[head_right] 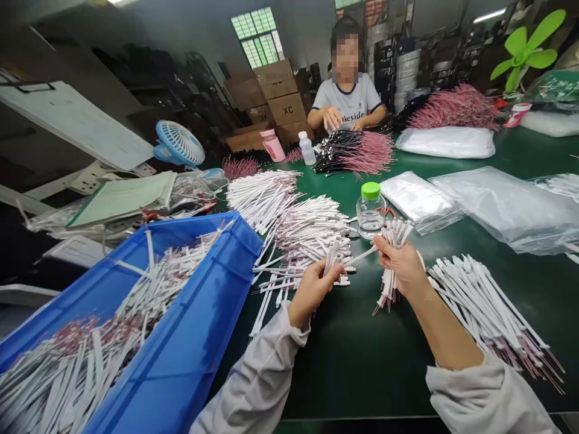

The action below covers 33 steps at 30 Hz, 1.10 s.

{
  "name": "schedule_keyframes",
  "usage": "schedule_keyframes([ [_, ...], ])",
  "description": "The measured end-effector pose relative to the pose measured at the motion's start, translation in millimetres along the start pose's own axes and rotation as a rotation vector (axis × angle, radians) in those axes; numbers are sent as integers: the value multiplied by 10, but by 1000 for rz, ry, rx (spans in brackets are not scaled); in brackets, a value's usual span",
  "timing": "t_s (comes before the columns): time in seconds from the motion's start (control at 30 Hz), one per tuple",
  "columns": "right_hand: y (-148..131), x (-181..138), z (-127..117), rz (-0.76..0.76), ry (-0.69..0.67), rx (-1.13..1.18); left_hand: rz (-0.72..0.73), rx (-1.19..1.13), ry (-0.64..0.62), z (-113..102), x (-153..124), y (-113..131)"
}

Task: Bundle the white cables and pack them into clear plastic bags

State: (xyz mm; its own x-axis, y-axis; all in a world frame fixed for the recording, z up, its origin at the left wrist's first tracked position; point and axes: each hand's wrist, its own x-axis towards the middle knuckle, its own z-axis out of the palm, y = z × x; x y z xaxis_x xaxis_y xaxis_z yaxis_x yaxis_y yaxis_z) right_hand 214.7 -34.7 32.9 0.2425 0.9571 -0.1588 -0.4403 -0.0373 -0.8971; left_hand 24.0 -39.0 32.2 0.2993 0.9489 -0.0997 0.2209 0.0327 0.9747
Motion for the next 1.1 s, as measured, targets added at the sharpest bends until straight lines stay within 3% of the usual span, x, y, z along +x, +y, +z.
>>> schedule_keyframes([
  [0.27,42,49,-18,-40,119,99,-2,8,-120,35,27,-69],
  [0.43,-14,46,-42,1,59,101,-65,-52,-106,23,52,-112],
  [0.6,-24,6,-11,104,-138,135,-149,-218,-127,44,51,-146],
  [0.73,13,19,-19,127,-12,211,-172,-425,-126,51,26,-132],
  [0.8,45,6,-13,187,-36,211,-202,-498,-151,49,8,-106],
  [1.0,198,-177,138,317,-341,-30,-256,-575,-142,96,-29,-74],
  [1.1,243,-223,191,273,-307,-190,-235,-533,-156,125,-34,-98],
])
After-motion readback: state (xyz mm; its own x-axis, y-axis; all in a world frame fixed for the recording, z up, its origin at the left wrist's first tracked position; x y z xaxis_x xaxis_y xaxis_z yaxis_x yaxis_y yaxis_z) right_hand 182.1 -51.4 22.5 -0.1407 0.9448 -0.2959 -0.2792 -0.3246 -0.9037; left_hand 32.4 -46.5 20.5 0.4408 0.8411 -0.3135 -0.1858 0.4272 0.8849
